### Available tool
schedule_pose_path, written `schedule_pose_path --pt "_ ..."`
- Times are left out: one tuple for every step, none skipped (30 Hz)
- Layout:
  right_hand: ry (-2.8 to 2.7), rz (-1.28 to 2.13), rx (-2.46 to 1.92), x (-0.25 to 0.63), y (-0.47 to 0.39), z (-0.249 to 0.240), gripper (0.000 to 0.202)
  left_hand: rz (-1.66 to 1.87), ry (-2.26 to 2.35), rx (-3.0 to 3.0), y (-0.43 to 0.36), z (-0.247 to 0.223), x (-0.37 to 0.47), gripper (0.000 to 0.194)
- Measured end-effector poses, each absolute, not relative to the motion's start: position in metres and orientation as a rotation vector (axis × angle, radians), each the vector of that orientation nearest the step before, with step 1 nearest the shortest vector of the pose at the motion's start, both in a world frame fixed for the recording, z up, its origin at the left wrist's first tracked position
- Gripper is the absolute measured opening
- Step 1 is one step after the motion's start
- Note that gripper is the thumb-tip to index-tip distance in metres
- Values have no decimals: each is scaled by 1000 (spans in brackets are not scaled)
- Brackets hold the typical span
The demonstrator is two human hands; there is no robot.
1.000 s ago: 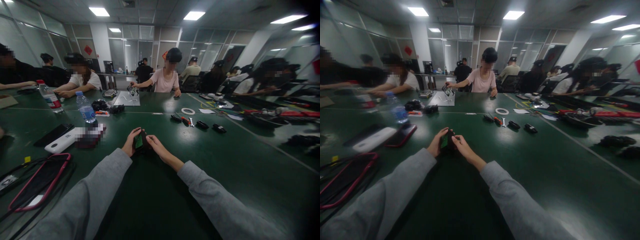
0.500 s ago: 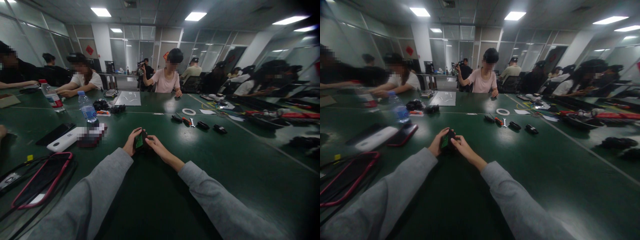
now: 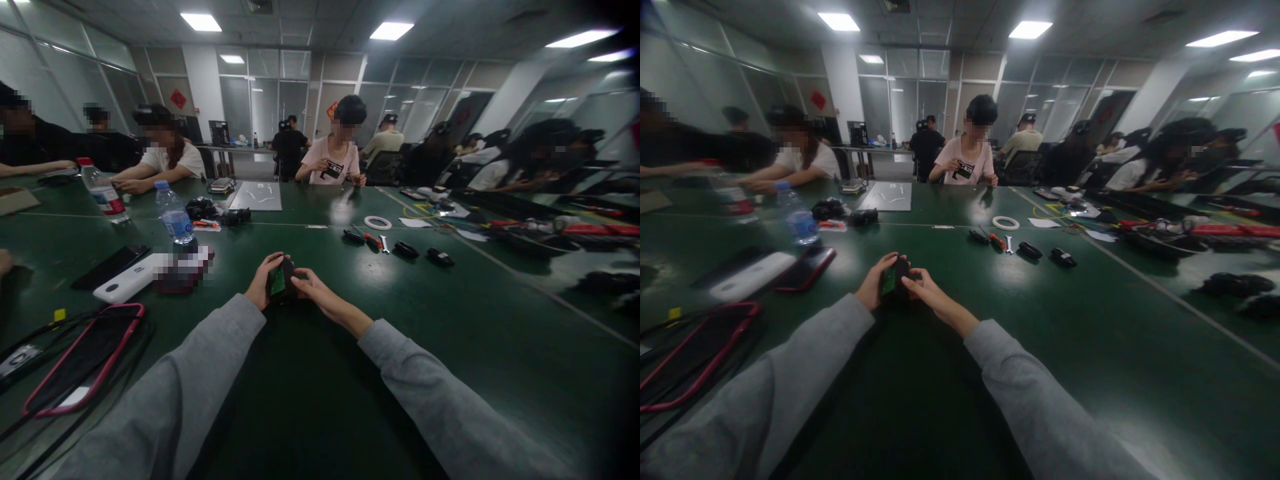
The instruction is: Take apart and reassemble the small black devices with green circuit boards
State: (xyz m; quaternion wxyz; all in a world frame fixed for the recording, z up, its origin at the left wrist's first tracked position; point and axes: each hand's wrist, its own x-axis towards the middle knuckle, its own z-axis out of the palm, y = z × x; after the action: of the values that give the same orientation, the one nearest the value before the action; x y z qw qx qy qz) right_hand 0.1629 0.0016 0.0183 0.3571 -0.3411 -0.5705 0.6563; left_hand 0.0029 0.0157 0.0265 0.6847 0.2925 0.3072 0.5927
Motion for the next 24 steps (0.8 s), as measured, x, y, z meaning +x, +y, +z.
schedule_pose_path --pt "-1476 1727 -872 164 2 19 61 1330 694 654 15 27 3 38" --pt "-1473 1761 -854 165 2 19 64 1330 698 657 15 27 3 38" --pt "-1461 1797 -826 165 2 20 67 1330 700 666 15 27 3 38" --pt "-1439 1833 -792 166 2 20 70 1330 701 679 15 28 3 38" --pt "-1411 1869 -757 165 1 21 73 1331 704 693 15 28 4 37" --pt "-1382 1902 -728 165 1 22 75 1332 711 709 15 28 4 37" --pt "-1357 1927 -712 164 0 22 77 1334 724 722 15 29 4 37" --pt "-1338 1937 -708 163 -1 22 78 1337 740 733 15 28 5 37" --pt "-1326 1935 -711 162 -2 22 79 1342 759 741 15 28 6 38" --pt "-1320 1927 -716 161 -2 22 80 1348 777 748 15 28 6 38" --pt "-1317 1915 -718 161 -2 21 81 1353 791 757 15 28 7 38" --pt "-1315 1904 -716 160 -2 20 82 1358 801 767 15 28 8 38" --pt "-1312 1895 -710 160 -2 19 84 1360 805 782 14 29 9 39" --pt "-1306 1891 -703 159 -2 19 85 1359 803 801 14 29 10 39" --pt "-1294 1892 -695 159 -2 19 85 1358 794 824 13 30 11 39" --pt "-1274 1899 -686 160 -2 18 86 1354 781 847 12 31 12 39" --pt "-1247 1910 -674 160 -2 19 86 1351 764 866 11 32 12 39" --pt "-1214 1925 -663 161 -1 19 85 1343 747 880 10 32 12 40" --pt "-1180 1939 -654 161 -1 20 83 1330 732 889 9 33 12 42" --pt "-1150 1952 -648 162 -1 21 82 1308 720 892 9 33 11 43" --pt "-1126 1964 -642 163 -1 22 80 1284 711 894 9 32 10 45" --pt "-1111 1976 -636 164 -1 22 78 1263 703 893 10 32 8 46" --pt "-1102 1987 -630 165 -1 23 77 1244 698 890 11 31 7 46" --pt "-1098 1996 -623 166 -1 23 76 1228 697 885 12 29 5 46"
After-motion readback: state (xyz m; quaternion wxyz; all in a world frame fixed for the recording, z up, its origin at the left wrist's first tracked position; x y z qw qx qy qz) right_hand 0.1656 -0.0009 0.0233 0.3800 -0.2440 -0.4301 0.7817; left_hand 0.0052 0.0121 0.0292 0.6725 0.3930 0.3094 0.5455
